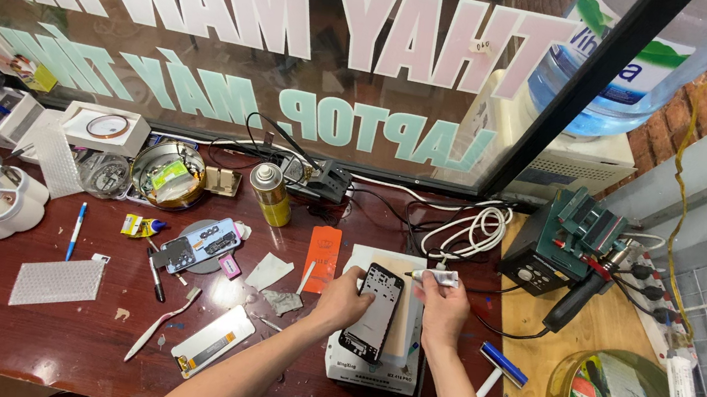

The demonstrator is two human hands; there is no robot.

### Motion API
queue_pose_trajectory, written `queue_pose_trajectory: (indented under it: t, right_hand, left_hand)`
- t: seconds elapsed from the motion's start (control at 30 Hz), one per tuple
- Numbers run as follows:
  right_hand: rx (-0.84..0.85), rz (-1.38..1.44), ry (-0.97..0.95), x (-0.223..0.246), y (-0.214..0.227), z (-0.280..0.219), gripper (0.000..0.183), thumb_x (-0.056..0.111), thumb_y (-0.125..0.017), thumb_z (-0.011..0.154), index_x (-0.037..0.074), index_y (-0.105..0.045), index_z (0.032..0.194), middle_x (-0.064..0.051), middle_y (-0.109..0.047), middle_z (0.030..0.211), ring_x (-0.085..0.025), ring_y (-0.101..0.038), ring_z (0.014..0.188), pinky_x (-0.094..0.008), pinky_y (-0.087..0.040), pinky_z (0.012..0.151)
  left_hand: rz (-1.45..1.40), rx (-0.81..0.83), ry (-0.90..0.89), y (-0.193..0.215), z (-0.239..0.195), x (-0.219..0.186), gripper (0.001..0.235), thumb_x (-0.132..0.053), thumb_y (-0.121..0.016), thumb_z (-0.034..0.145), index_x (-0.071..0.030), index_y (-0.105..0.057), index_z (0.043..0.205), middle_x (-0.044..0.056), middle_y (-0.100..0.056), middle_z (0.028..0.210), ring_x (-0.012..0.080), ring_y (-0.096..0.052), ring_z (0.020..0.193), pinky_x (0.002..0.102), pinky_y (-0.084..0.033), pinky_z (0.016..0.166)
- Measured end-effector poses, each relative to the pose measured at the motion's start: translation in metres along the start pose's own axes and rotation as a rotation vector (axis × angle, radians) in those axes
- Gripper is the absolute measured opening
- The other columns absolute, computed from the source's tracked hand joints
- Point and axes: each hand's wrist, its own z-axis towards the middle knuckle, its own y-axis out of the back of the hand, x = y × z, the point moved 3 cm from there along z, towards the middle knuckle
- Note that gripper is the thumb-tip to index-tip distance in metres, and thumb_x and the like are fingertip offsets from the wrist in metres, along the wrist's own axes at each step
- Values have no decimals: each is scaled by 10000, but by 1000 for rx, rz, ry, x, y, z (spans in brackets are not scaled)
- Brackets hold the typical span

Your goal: The person cleans the internal frame of a disassembled smartphone using a cotton swab and a small brush. They then apply adhesive to the edges of a new battery and install it into the phone's chassis, pressing it into place.

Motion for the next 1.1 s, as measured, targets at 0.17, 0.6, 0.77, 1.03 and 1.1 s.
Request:
queue_pose_trajectory:
  t: [0.17,0.6,0.77,1.03,1.1]
  right_hand:
    - [11,-4,0,-7,-8,0,138,74,-673,957,-3,-615,1057,-75,-735,987,-126,-707,851,-289,-620,746]
    - [-1,-239,64,-5,-13,2,178,111,-707,955,-44,-639,1011,-80,-768,896,-113,-696,728,-266,-578,680]
    - [-18,-264,67,-1,-15,0,190,134,-722,941,-38,-655,983,-72,-772,882,-107,-695,722,-264,-578,670]
    - [-38,-585,152,16,-19,-9,221,194,-763,918,-6,-670,912,-66,-796,821,-114,-755,706,-276,-568,651]
    - [-30,-517,176,20,-20,-12,207,201,-763,902,14,-676,908,-56,-798,834,-111,-765,730,-271,-582,653]
  left_hand:
    - [-38,18,29,8,0,-8,648,-218,-711,827,-127,-526,1441,212,-748,1016,327,-743,960,428,-573,885]
    - [-160,57,88,19,-2,-22,615,-156,-717,812,-73,-575,1405,222,-765,1004,277,-781,854,374,-628,789]
    - [-146,49,84,20,-1,-22,621,-152,-724,807,-61,-583,1404,217,-752,1029,266,-772,875,375,-619,810]
    - [-146,91,138,24,0,-27,629,-144,-711,810,-58,-569,1417,218,-775,1016,271,-779,918,342,-554,992]
    - [-136,87,137,24,1,-29,627,-150,-719,810,-68,-580,1415,224,-771,1024,266,-753,970,347,-515,1044]
